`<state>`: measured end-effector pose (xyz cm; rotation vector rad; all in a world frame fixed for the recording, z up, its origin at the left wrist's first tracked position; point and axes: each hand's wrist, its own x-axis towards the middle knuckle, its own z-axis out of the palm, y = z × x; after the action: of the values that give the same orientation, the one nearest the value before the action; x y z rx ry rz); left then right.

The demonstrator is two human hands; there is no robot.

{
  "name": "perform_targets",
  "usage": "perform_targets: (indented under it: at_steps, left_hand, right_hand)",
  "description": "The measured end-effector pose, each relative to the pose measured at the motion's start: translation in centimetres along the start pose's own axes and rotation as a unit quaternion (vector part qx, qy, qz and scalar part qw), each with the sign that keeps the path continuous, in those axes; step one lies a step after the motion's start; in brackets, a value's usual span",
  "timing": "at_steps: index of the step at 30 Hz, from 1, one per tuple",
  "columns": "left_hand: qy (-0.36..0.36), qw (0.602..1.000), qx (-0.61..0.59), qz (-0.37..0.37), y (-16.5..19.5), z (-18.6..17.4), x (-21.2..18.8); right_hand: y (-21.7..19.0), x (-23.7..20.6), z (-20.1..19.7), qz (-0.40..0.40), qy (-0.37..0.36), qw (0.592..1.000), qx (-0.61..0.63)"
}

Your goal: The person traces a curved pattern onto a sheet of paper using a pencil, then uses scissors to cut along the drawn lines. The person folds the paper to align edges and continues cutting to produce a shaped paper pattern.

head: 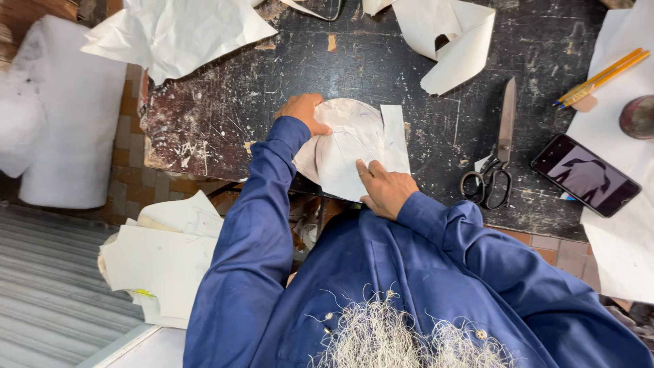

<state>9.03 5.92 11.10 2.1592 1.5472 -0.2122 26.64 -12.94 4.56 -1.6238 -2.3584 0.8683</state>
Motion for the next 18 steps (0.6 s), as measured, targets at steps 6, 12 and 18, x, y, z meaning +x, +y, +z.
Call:
perform_targets:
  at_steps: [6, 12, 18]
  left_hand:
    - [-0.004, 0.997, -0.06, 0.041, 0.4, -0.7, -0.3]
    - [-0.024, 0.995, -0.093, 0.041, 0.8, -1.4, -0.2]
    - [-0.023, 0.993, -0.102, 0.06, 0.8, -1.9, 0.0]
  right_hand:
    - [0.4, -0.2, -0.2, -0.016, 0.018, 1.0, 0.02]
    - [0.9, -1.0, -0.6, 0.03, 0.048, 0.997, 0.055]
    - [2.6, -2.2, -1.4, 0.04, 0.124, 0.988, 0.079]
